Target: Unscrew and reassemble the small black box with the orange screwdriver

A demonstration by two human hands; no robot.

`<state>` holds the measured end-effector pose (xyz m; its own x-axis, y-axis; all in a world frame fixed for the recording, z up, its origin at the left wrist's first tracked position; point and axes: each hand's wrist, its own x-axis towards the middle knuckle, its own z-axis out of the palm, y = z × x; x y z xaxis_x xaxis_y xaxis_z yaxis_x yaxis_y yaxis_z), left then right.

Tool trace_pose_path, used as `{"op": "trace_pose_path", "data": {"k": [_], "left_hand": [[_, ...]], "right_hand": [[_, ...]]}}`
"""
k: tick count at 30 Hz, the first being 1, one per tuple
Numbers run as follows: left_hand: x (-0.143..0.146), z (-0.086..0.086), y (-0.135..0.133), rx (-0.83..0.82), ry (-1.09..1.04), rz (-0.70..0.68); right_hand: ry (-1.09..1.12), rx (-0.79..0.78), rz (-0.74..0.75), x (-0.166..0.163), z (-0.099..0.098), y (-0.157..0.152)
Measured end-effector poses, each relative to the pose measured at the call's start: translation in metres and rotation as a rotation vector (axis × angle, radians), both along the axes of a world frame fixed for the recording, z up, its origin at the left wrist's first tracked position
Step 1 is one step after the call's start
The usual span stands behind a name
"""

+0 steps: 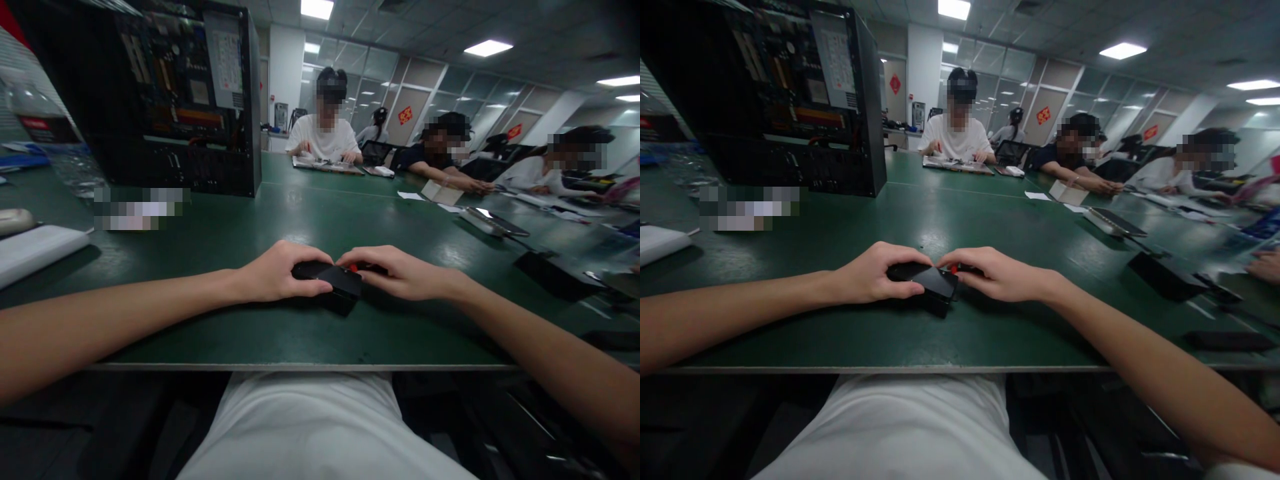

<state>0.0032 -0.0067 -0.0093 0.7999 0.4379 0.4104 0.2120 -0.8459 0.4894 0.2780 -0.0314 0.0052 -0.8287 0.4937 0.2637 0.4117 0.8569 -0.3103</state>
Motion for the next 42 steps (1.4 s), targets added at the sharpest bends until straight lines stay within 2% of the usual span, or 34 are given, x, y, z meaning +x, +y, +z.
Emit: {"op": "trace_pose_path", "data": {"k": [6, 12, 19, 23, 26, 30, 32, 35, 42], "left_hand": [[0.002, -0.002, 0.001, 0.036, -0.014, 0.001], [0.004, -0.001, -0.001, -0.018, -0.057, 0.061], [0.003, 0.004, 0.012, -0.318, -0.268, 0.159], [-0.005, 0.002, 0.033, -0.41, -0.252, 0.273], [-0.012, -0.001, 0.044, -0.352, -0.074, 0.397], [-0.015, -0.001, 0.048, -0.152, 0.051, 0.385], [-0.014, 0.0, 0.047, -0.082, 0.081, 0.358], [-0.012, -0.001, 0.048, -0.029, 0.113, 0.348], [-0.012, -0.004, 0.046, 0.005, 0.174, 0.341]], "right_hand": [[-0.032, -0.014, -0.025, 0.004, 0.007, 0.001], [-0.146, 0.003, -0.15, 0.027, 0.021, 0.011], [-0.24, 0.079, -0.274, 0.027, 0.003, 0.023], [-0.302, 0.124, -0.337, 0.017, -0.006, 0.019], [-0.142, 0.193, -0.334, 0.005, -0.006, 0.007], [0.114, 0.146, -0.133, -0.021, -0.006, -0.019], [0.091, 0.13, -0.079, -0.035, -0.008, -0.033], [-0.012, 0.161, -0.111, -0.05, -0.011, -0.045], [0.019, 0.125, -0.172, -0.055, -0.016, -0.039]]}}
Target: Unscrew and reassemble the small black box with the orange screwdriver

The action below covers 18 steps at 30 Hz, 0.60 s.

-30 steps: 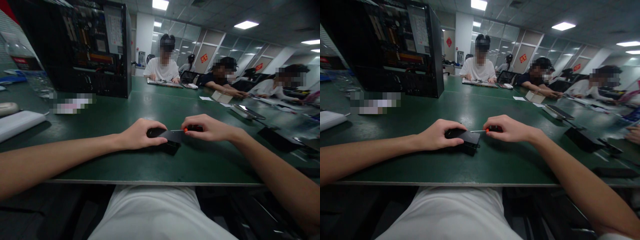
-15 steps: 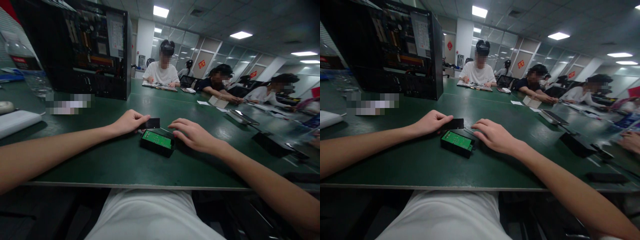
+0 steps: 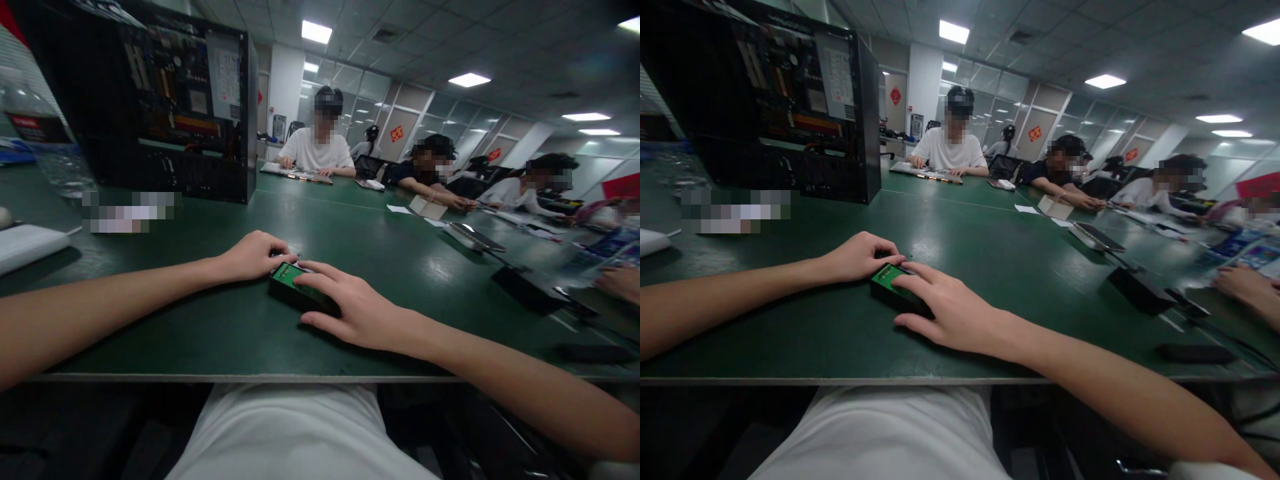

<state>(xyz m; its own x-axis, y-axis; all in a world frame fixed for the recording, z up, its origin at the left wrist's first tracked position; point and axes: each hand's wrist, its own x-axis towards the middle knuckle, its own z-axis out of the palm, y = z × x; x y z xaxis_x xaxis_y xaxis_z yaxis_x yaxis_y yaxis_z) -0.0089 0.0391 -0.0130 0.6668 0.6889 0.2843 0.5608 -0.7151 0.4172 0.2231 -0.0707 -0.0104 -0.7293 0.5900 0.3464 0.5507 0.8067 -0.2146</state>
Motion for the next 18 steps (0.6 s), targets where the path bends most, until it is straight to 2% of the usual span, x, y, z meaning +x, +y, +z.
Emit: {"op": "trace_pose_path", "data": {"k": [6, 8, 10, 13, 15, 17, 18], "left_hand": [[0.0, 0.003, -0.003, -0.019, -0.024, 0.008], [0.0, 0.003, -0.003, -0.004, -0.036, 0.021], [0.0, 0.003, -0.003, 0.008, -0.054, 0.047], [0.003, 0.003, -0.007, -0.012, -0.086, 0.064], [0.005, 0.003, -0.012, -0.046, -0.11, 0.048], [0.008, 0.004, -0.017, -0.082, -0.127, 0.021], [0.009, 0.004, -0.02, -0.096, -0.13, 0.008]], "right_hand": [[0.045, 0.005, 0.008, -0.005, 0.001, 0.004], [0.102, -0.007, 0.015, -0.001, 0.009, 0.003], [0.214, -0.012, -0.046, 0.008, 0.021, 0.005], [0.458, 0.009, -0.231, 0.039, 0.045, 0.022], [0.555, 0.084, -0.373, 0.074, 0.06, 0.044], [0.511, 0.238, -0.578, 0.119, 0.071, 0.067], [0.412, 0.308, -0.742, 0.145, 0.074, 0.076]]}}
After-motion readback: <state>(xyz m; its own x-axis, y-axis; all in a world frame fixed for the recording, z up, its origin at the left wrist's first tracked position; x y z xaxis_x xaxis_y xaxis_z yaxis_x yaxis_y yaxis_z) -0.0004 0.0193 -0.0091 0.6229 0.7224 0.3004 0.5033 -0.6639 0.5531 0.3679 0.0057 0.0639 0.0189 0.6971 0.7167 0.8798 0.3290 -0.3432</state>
